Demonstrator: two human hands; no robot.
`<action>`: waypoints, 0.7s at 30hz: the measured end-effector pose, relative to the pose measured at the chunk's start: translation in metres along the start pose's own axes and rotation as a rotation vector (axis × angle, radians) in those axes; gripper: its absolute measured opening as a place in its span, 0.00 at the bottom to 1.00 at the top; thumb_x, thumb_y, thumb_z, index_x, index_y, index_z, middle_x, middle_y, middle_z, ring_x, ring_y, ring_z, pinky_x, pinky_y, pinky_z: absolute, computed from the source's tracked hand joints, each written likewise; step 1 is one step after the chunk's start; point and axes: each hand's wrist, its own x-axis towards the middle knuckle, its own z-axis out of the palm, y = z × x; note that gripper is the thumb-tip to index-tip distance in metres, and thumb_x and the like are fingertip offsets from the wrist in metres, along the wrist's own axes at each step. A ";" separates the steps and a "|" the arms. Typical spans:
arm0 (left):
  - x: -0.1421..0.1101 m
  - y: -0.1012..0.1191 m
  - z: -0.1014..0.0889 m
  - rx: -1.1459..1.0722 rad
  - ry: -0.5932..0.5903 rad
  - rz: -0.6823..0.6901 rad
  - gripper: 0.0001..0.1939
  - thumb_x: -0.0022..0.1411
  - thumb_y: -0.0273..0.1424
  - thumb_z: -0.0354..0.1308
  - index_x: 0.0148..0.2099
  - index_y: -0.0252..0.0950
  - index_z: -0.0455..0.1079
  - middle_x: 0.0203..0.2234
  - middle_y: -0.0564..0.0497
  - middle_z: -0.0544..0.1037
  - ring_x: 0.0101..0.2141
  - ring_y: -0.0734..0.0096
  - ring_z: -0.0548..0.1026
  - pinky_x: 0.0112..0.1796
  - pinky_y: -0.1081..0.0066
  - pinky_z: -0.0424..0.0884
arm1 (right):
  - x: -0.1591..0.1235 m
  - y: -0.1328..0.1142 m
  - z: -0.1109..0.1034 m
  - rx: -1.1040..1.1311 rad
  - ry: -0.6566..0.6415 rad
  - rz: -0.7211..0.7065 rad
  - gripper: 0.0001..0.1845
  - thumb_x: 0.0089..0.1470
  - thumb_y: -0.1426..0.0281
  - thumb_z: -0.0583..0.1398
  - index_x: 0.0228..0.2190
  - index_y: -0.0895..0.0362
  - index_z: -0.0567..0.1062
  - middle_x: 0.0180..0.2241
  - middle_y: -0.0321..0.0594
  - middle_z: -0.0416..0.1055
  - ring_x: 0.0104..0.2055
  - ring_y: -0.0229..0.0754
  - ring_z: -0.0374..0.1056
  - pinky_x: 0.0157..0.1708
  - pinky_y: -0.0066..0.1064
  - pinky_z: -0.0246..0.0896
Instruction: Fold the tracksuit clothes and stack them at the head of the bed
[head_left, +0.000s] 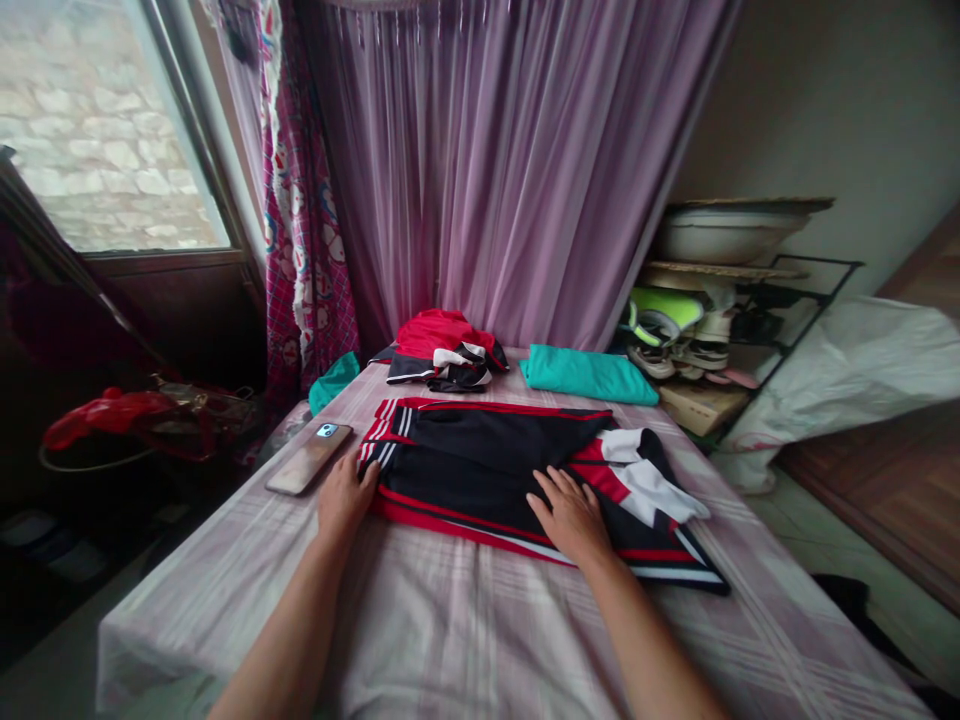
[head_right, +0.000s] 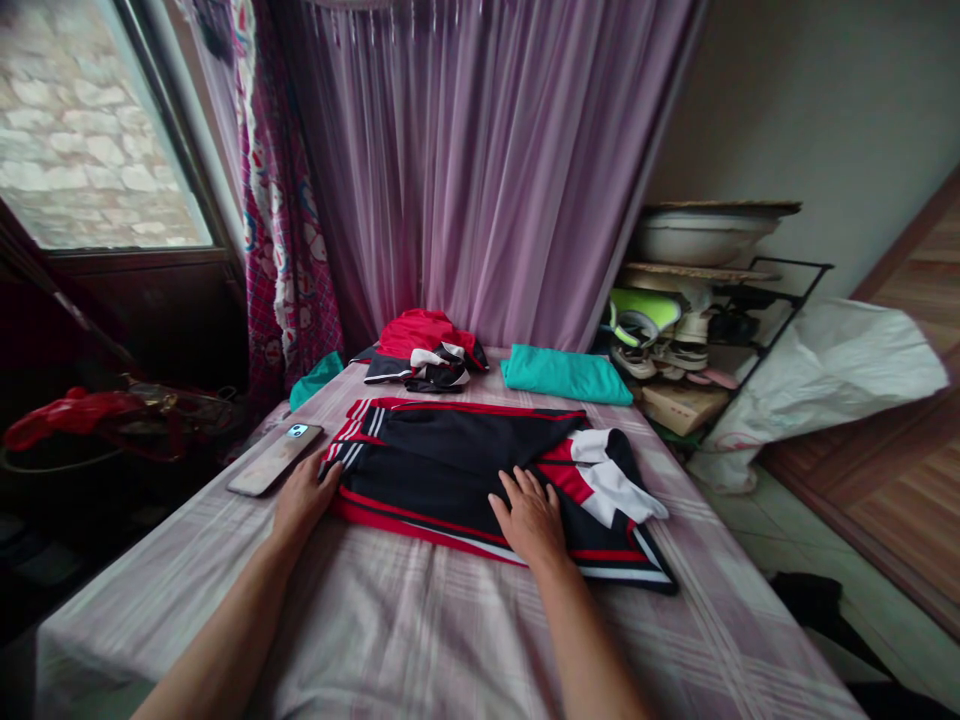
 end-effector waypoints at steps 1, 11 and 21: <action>0.000 0.001 -0.001 -0.006 -0.001 -0.008 0.27 0.67 0.41 0.47 0.62 0.31 0.65 0.57 0.37 0.73 0.55 0.54 0.73 0.53 0.60 0.69 | 0.000 0.000 0.000 -0.001 -0.002 0.002 0.28 0.65 0.58 0.48 0.63 0.51 0.65 0.67 0.45 0.57 0.69 0.50 0.50 0.64 0.51 0.44; 0.004 -0.001 0.002 -0.084 0.062 0.017 0.23 0.65 0.39 0.50 0.58 0.36 0.70 0.55 0.41 0.76 0.54 0.56 0.74 0.53 0.60 0.70 | 0.005 -0.027 -0.015 0.003 0.082 0.015 0.29 0.65 0.62 0.51 0.64 0.54 0.63 0.67 0.50 0.56 0.69 0.53 0.50 0.65 0.52 0.42; 0.006 0.001 -0.002 -0.054 -0.022 -0.004 0.26 0.66 0.40 0.46 0.59 0.35 0.69 0.56 0.39 0.74 0.56 0.52 0.71 0.54 0.57 0.68 | 0.026 -0.045 -0.012 0.070 -0.114 -0.025 0.32 0.66 0.53 0.44 0.66 0.52 0.58 0.69 0.46 0.50 0.71 0.49 0.44 0.66 0.55 0.34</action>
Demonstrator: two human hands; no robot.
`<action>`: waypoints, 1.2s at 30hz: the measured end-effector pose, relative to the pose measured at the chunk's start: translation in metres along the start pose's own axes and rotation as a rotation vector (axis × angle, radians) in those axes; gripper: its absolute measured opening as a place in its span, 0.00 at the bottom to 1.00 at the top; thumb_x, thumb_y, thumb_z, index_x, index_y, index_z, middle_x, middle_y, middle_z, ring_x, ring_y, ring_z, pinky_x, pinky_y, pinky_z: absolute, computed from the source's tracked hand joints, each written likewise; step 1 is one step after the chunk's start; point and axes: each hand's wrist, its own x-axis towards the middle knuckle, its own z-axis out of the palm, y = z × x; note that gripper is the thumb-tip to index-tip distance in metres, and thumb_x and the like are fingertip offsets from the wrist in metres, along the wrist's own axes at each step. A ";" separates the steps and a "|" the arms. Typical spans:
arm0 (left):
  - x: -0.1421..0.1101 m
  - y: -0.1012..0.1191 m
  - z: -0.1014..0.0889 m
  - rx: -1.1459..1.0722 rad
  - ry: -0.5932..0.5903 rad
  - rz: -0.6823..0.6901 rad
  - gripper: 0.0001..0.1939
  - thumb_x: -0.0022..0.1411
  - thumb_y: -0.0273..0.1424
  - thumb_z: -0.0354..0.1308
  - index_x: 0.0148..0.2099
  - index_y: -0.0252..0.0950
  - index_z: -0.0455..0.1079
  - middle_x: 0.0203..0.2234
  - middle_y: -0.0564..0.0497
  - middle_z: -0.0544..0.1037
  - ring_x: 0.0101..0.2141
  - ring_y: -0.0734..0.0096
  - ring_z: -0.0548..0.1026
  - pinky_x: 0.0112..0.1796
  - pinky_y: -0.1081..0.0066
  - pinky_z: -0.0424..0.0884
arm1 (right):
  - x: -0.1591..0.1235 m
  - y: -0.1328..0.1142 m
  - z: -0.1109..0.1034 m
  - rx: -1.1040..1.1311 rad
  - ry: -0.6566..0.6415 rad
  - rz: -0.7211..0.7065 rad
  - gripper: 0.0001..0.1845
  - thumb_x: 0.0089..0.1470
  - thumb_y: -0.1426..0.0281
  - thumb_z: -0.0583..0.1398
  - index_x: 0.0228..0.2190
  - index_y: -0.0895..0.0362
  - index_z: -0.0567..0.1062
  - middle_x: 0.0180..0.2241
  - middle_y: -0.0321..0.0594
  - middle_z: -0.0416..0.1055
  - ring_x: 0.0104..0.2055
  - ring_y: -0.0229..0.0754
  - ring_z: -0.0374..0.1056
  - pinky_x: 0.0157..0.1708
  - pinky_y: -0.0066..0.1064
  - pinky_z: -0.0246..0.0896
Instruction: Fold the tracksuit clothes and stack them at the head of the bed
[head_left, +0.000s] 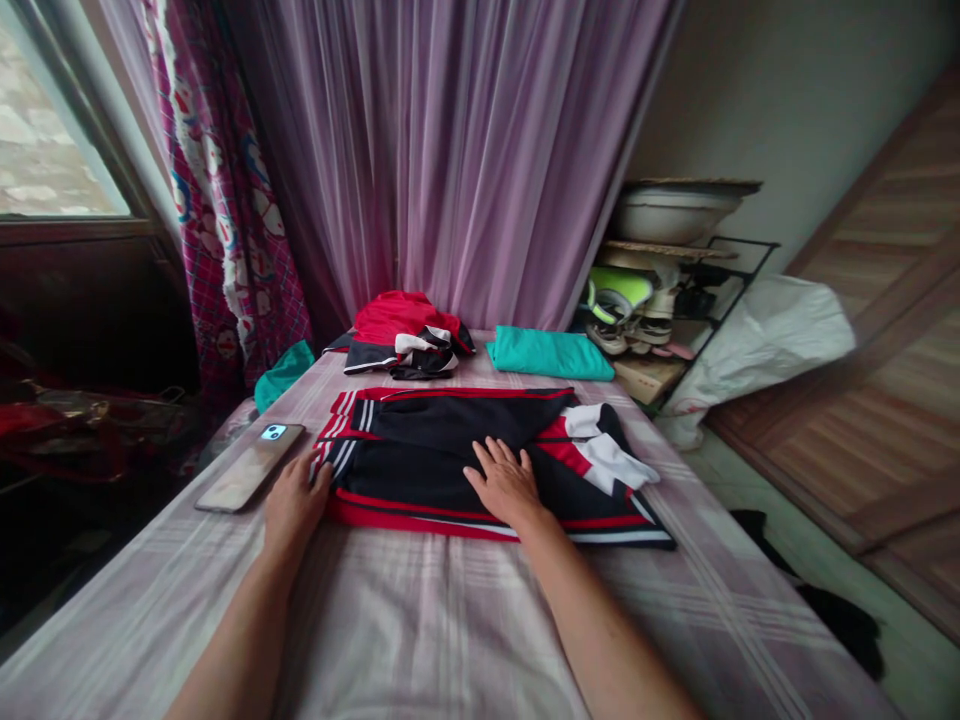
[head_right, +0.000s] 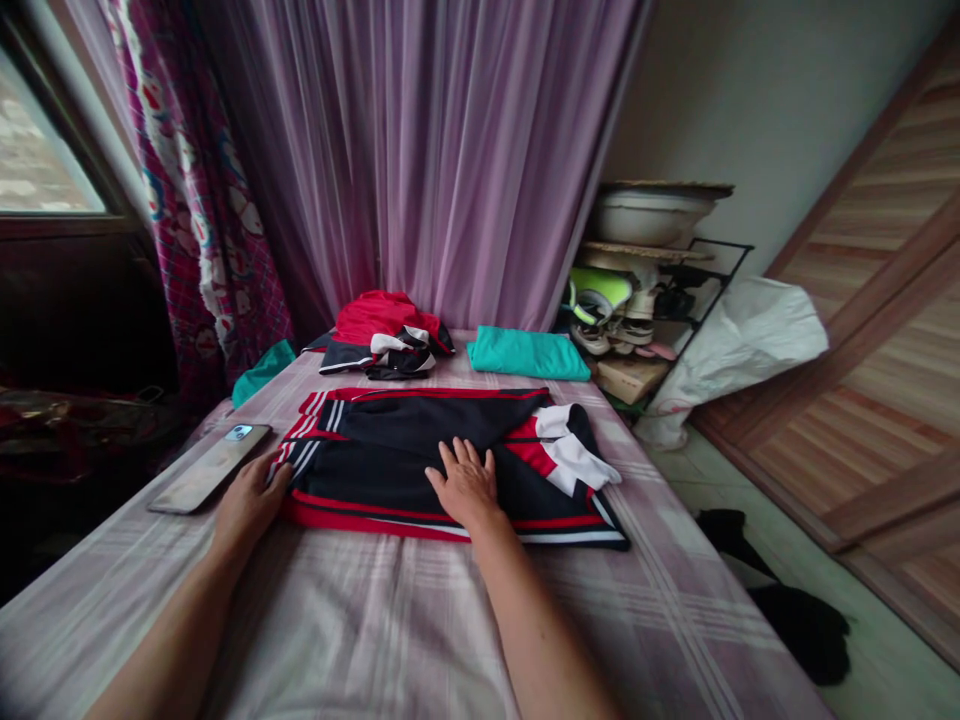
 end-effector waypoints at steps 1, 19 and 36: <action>0.000 -0.001 0.000 0.003 0.004 0.002 0.26 0.66 0.41 0.46 0.59 0.35 0.69 0.56 0.40 0.74 0.56 0.52 0.72 0.54 0.57 0.68 | -0.001 0.010 -0.001 -0.008 -0.010 0.042 0.33 0.66 0.53 0.43 0.67 0.51 0.57 0.70 0.45 0.49 0.71 0.49 0.43 0.66 0.55 0.34; -0.006 0.006 -0.002 0.075 0.157 0.178 0.21 0.67 0.36 0.44 0.55 0.40 0.71 0.57 0.44 0.74 0.54 0.53 0.73 0.54 0.52 0.67 | -0.010 0.065 -0.004 -0.045 0.385 0.068 0.28 0.66 0.63 0.46 0.62 0.55 0.65 0.65 0.49 0.60 0.66 0.51 0.55 0.64 0.50 0.43; -0.016 0.019 0.028 0.062 -0.072 0.477 0.20 0.66 0.42 0.48 0.53 0.45 0.75 0.54 0.49 0.77 0.60 0.55 0.69 0.63 0.48 0.54 | 0.075 0.045 -0.025 -0.103 -0.170 0.129 0.34 0.65 0.52 0.46 0.67 0.52 0.57 0.71 0.48 0.44 0.71 0.53 0.44 0.65 0.57 0.39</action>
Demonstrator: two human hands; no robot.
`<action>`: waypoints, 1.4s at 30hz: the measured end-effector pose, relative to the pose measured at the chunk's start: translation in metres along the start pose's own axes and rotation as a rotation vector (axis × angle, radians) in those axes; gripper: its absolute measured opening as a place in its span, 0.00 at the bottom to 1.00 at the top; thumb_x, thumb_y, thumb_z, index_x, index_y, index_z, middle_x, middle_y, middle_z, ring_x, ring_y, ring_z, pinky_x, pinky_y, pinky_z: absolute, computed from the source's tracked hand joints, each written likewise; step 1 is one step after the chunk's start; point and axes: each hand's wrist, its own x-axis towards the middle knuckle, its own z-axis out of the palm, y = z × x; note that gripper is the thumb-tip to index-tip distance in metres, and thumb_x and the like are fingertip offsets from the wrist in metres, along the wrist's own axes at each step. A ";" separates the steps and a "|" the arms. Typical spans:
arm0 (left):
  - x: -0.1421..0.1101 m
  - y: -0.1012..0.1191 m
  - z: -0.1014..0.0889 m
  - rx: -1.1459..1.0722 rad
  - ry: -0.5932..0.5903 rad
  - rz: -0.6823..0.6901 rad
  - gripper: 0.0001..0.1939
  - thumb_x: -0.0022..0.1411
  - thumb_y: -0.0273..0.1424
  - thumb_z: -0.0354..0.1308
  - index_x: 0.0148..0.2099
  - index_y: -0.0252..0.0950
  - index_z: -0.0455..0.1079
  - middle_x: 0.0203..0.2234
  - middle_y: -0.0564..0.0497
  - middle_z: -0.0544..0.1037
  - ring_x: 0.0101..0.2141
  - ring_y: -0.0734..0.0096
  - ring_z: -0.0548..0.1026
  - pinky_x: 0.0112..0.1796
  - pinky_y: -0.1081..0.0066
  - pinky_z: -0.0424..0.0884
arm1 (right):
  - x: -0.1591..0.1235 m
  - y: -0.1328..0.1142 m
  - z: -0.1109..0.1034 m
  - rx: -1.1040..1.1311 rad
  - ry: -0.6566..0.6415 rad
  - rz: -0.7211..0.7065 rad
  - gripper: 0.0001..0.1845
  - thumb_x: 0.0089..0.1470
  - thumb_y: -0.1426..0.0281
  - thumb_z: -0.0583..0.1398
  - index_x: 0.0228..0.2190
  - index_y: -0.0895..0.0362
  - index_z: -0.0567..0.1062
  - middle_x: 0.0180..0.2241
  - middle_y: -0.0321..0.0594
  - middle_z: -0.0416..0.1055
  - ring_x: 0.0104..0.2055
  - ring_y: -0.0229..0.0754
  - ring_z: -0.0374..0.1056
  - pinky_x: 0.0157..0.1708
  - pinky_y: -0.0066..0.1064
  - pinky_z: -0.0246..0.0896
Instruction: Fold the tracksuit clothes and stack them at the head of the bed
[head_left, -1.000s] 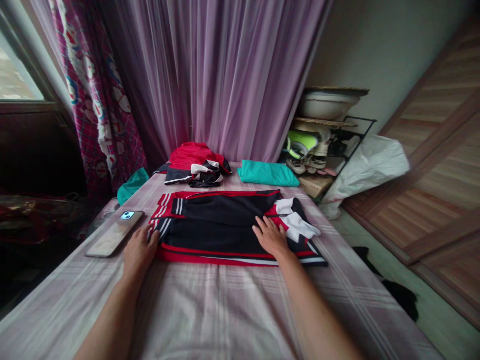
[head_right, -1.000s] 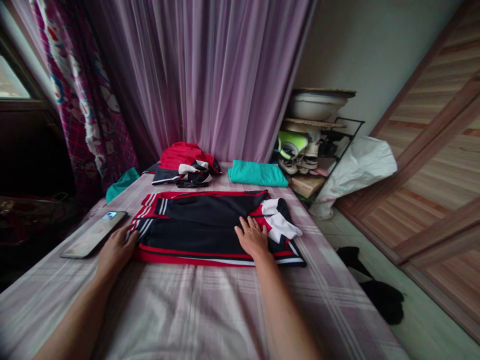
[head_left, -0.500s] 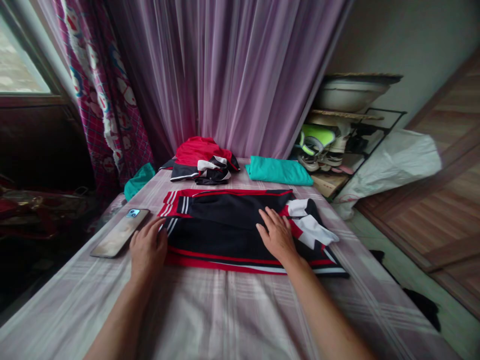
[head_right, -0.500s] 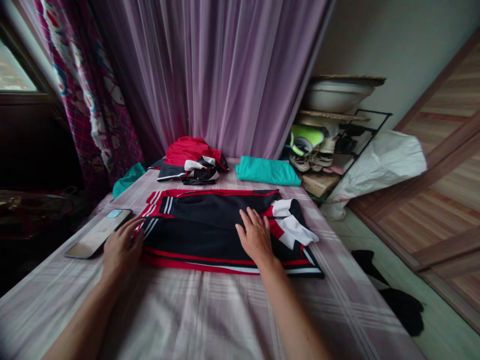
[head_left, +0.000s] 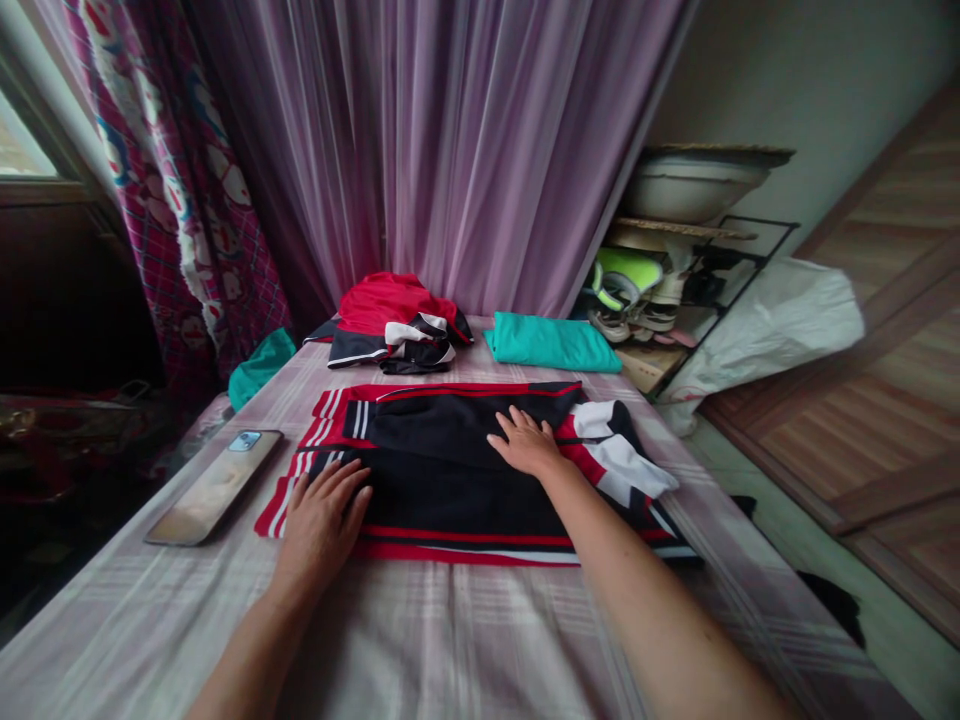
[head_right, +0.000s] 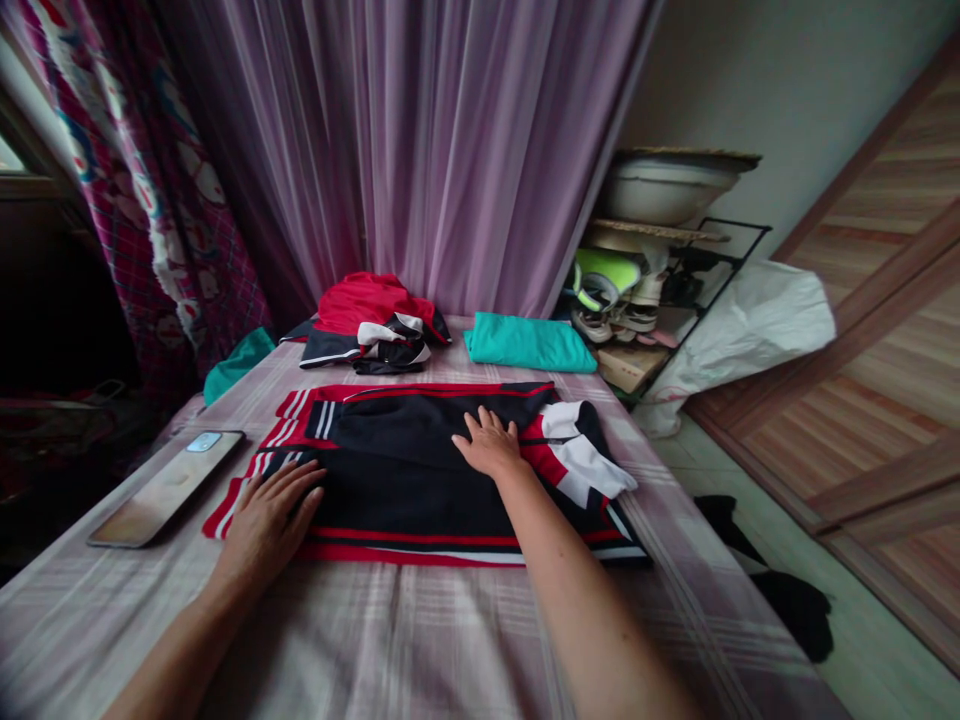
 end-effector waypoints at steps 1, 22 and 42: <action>0.000 0.000 0.000 0.000 0.006 0.005 0.20 0.66 0.42 0.48 0.53 0.46 0.76 0.54 0.49 0.78 0.60 0.55 0.69 0.63 0.48 0.54 | 0.003 0.000 -0.006 0.005 -0.011 -0.001 0.34 0.64 0.51 0.47 0.66 0.51 0.58 0.70 0.48 0.47 0.70 0.54 0.47 0.64 0.58 0.41; 0.000 0.012 -0.004 0.014 -0.015 -0.002 0.18 0.67 0.39 0.49 0.51 0.45 0.77 0.52 0.49 0.79 0.59 0.55 0.69 0.62 0.49 0.55 | 0.037 0.000 0.006 0.068 0.370 0.126 0.34 0.66 0.55 0.41 0.68 0.54 0.52 0.70 0.51 0.46 0.71 0.55 0.41 0.64 0.59 0.38; 0.012 -0.020 -0.037 0.182 -0.057 -0.429 0.19 0.64 0.45 0.53 0.52 0.45 0.75 0.63 0.46 0.68 0.65 0.43 0.59 0.59 0.35 0.52 | -0.038 0.018 0.030 0.079 0.290 0.004 0.24 0.64 0.61 0.51 0.59 0.50 0.70 0.66 0.47 0.59 0.67 0.53 0.53 0.62 0.55 0.49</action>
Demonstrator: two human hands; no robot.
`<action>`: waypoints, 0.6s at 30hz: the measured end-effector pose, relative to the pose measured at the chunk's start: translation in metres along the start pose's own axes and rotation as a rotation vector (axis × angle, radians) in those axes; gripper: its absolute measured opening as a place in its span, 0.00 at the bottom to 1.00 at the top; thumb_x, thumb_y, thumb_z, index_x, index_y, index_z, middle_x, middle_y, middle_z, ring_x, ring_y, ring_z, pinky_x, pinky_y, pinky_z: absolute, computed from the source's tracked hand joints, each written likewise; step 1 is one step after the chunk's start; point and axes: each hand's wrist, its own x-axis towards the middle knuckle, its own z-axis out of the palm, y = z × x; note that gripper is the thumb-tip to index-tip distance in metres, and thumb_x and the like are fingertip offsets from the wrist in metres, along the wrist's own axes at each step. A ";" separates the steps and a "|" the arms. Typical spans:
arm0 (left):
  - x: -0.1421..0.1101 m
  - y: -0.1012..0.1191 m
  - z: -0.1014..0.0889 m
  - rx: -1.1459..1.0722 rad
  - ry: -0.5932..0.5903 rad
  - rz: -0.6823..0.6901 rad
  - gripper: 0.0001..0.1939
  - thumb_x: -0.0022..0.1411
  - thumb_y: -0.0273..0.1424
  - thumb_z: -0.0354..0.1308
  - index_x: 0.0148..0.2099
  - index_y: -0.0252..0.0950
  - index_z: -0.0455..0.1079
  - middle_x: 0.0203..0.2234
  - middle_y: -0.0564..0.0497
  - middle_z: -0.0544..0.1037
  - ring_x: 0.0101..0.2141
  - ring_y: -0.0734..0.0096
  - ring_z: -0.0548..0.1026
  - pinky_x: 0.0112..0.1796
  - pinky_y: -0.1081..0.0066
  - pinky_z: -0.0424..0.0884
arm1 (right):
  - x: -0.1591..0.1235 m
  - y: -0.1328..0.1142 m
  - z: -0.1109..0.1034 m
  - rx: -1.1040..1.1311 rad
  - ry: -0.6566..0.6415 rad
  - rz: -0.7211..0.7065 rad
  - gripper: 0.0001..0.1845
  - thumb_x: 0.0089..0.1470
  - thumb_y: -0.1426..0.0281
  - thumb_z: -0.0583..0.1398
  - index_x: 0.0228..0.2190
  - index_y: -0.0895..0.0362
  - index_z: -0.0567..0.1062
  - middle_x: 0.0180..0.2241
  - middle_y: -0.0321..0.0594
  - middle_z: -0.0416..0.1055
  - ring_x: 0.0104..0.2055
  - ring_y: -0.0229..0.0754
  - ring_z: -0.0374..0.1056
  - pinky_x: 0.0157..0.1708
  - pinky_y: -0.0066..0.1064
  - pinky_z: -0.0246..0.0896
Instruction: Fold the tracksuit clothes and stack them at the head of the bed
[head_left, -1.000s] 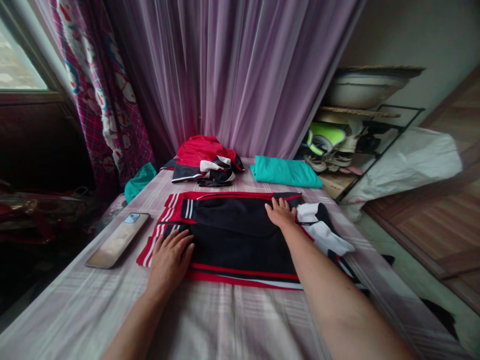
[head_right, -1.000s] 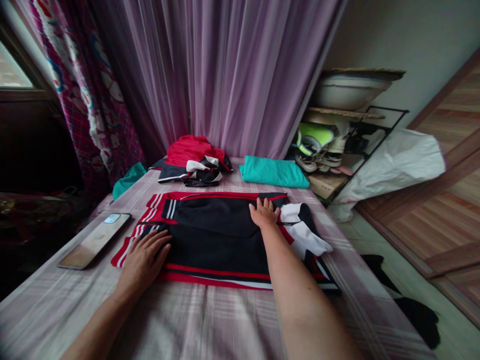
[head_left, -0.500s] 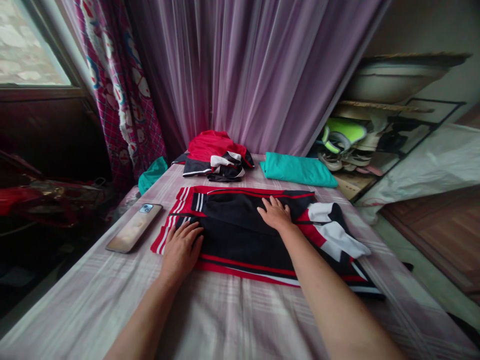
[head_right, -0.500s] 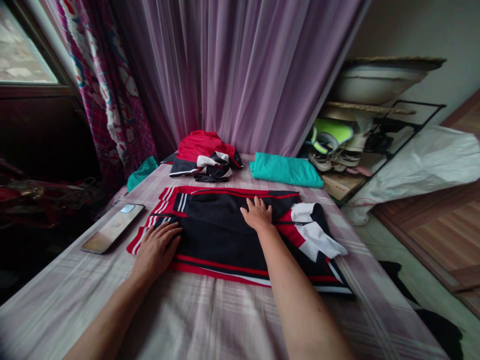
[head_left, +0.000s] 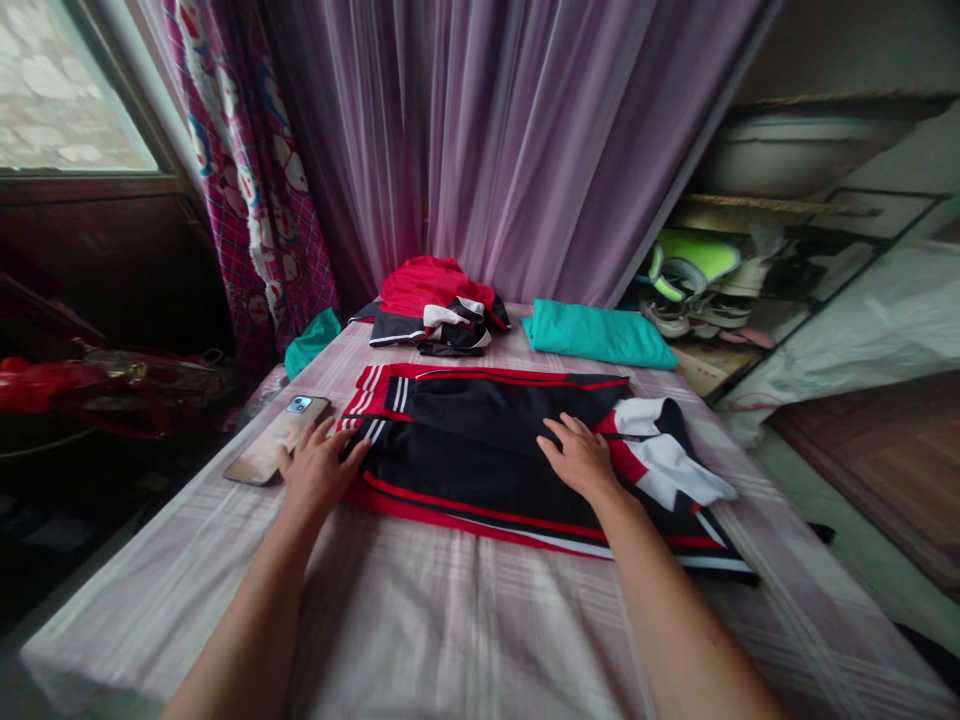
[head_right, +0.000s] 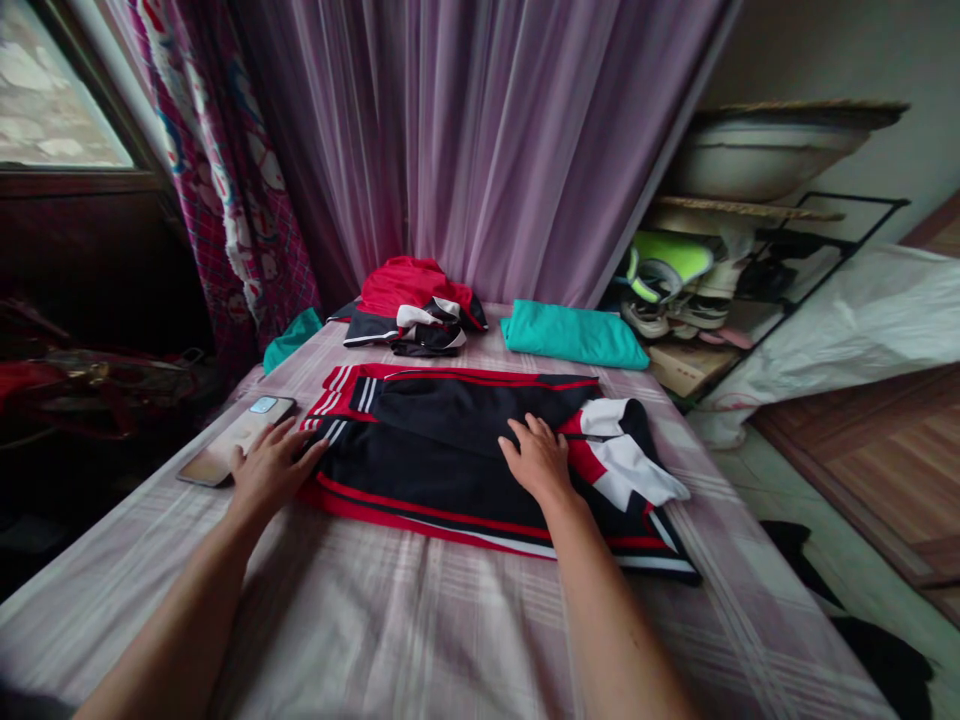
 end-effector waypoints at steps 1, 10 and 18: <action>0.002 0.004 -0.004 0.017 -0.007 0.003 0.18 0.64 0.44 0.54 0.52 0.45 0.75 0.64 0.46 0.67 0.65 0.42 0.57 0.59 0.33 0.50 | 0.000 0.004 0.002 0.019 0.002 0.002 0.24 0.64 0.61 0.51 0.58 0.50 0.70 0.65 0.46 0.61 0.67 0.52 0.54 0.62 0.53 0.51; 0.028 0.036 -0.040 0.064 -0.051 -0.015 0.20 0.69 0.40 0.46 0.56 0.40 0.68 0.43 0.43 0.82 0.44 0.52 0.79 0.41 0.61 0.72 | 0.002 0.013 0.003 0.098 0.039 0.017 0.22 0.64 0.61 0.53 0.56 0.51 0.73 0.62 0.46 0.65 0.64 0.49 0.59 0.61 0.47 0.55; 0.029 0.022 -0.019 0.111 -0.011 0.153 0.22 0.67 0.36 0.49 0.60 0.39 0.69 0.55 0.41 0.76 0.53 0.54 0.74 0.50 0.62 0.70 | -0.002 -0.002 -0.006 0.085 0.216 -0.072 0.20 0.62 0.65 0.54 0.53 0.51 0.75 0.60 0.47 0.68 0.63 0.53 0.60 0.59 0.56 0.53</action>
